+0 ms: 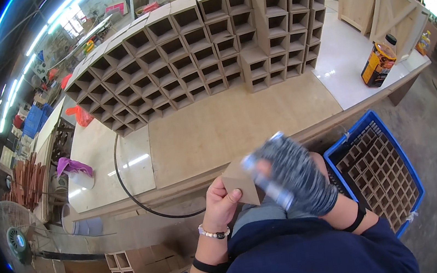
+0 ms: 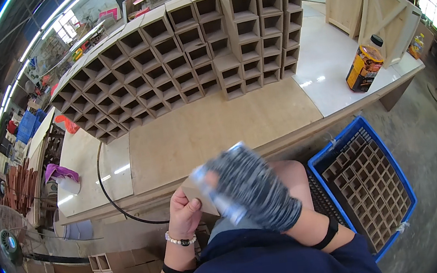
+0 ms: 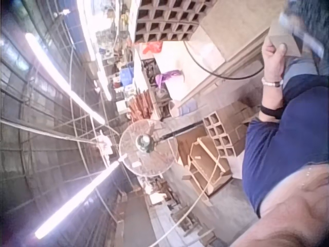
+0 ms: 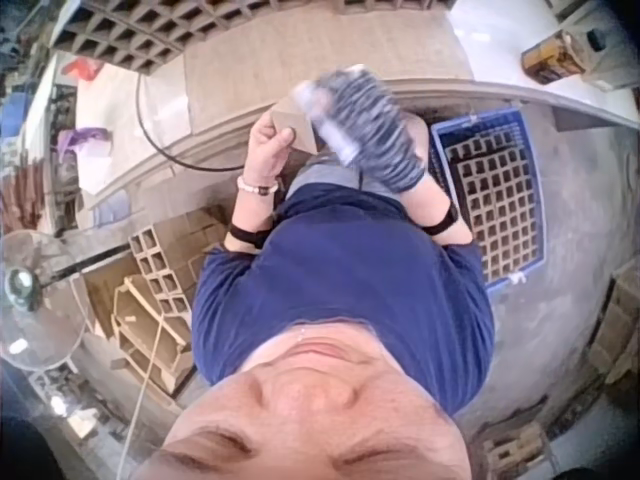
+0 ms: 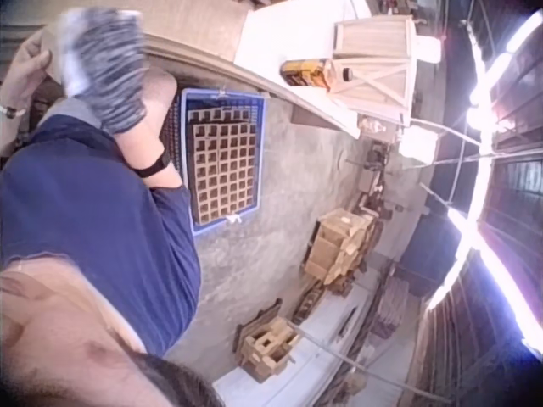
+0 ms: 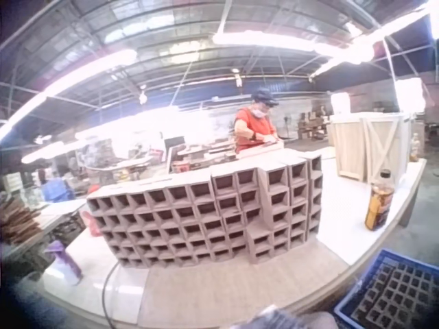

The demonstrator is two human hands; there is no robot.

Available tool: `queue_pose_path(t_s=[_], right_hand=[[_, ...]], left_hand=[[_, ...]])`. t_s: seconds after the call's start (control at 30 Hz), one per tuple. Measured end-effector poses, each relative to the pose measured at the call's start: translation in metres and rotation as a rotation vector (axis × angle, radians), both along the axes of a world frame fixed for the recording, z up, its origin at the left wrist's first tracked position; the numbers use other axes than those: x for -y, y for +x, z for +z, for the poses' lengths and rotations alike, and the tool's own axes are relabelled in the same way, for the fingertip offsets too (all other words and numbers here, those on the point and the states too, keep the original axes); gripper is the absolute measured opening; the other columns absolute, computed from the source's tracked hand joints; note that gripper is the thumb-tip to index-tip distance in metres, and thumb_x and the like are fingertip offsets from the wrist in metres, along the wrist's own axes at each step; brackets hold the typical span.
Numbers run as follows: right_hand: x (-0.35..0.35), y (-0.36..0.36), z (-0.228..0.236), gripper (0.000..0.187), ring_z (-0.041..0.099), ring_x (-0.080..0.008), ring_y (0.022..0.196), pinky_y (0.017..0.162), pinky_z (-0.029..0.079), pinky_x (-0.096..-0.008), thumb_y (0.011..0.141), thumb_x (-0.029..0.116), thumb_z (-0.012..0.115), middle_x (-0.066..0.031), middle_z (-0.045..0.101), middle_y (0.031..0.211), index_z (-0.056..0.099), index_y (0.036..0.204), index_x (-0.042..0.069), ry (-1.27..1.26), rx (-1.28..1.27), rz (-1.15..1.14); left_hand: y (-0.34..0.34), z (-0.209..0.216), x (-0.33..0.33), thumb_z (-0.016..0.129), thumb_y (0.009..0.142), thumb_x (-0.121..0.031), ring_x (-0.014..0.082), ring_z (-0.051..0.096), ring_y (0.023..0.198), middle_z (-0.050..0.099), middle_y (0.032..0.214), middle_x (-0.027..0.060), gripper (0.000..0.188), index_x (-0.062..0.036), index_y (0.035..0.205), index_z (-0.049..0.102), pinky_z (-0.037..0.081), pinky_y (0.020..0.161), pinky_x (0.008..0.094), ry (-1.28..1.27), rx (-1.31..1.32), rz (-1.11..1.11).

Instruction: The recorder is sanding small wooden blocks individually using a piece of sandpaper and placing them into a large grid-like wooden organizer.

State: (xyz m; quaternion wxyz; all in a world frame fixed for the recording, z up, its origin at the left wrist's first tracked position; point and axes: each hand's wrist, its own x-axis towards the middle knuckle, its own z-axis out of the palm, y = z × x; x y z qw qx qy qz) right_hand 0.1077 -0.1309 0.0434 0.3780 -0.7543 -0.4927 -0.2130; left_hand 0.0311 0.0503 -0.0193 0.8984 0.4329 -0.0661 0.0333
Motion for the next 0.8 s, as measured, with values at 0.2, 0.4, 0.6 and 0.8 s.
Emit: queue_pose_path(t_s=[0.2,0.4,0.6,0.8], right_hand=[[0.006,0.036,-0.055,0.047,0.048,-0.0312,0.102,0.092,0.033,-0.0427,0.072,0.017,0.059,-0.0143,0.049,0.114,0.046,0.116,0.009,-0.289,0.089,-0.323],[-0.001,0.002,0.01,0.042,0.05,-0.0321,0.099,0.086,0.039,-0.0406,0.073,0.003,0.055,-0.0139,0.053,0.105,0.046,0.114,0.005,-0.07,0.147,-0.05],[-0.002,0.033,-0.05,0.031,0.048,-0.0274,0.104,0.094,0.034,-0.0359,0.078,0.004,0.046,-0.0116,0.052,0.112,0.052,0.108,0.006,-0.223,-0.126,-0.191],[0.025,0.033,-0.061,0.051,0.039,-0.0251,0.116,0.101,0.023,-0.033,0.073,-0.008,0.033,-0.015,0.045,0.122,0.04,0.122,0.002,-0.028,-0.244,-0.051]], left_hand=[[0.0,0.01,0.008,0.061,0.075,-0.006,0.0181,0.051,0.102,0.054,0.109,0.0098,0.038,-0.0013,0.111,0.048,0.038,0.089,0.0339,-0.128,0.085,0.022],[0.003,0.009,-0.002,0.059,0.076,-0.003,0.0172,0.05,0.103,0.054,0.11,0.0099,0.036,-0.0016,0.11,0.049,0.037,0.09,0.0331,-0.066,0.103,0.056],[-0.021,0.006,-0.009,0.057,0.077,-0.003,0.0144,0.05,0.101,0.055,0.107,0.0079,0.035,-0.0003,0.111,0.048,0.039,0.087,0.03,-0.024,0.133,-0.011],[-0.051,0.043,-0.032,0.057,0.077,-0.01,0.0196,0.051,0.081,0.055,0.084,0.0095,0.021,0.0009,0.094,0.051,0.041,0.071,0.0303,0.867,-0.04,0.029]])
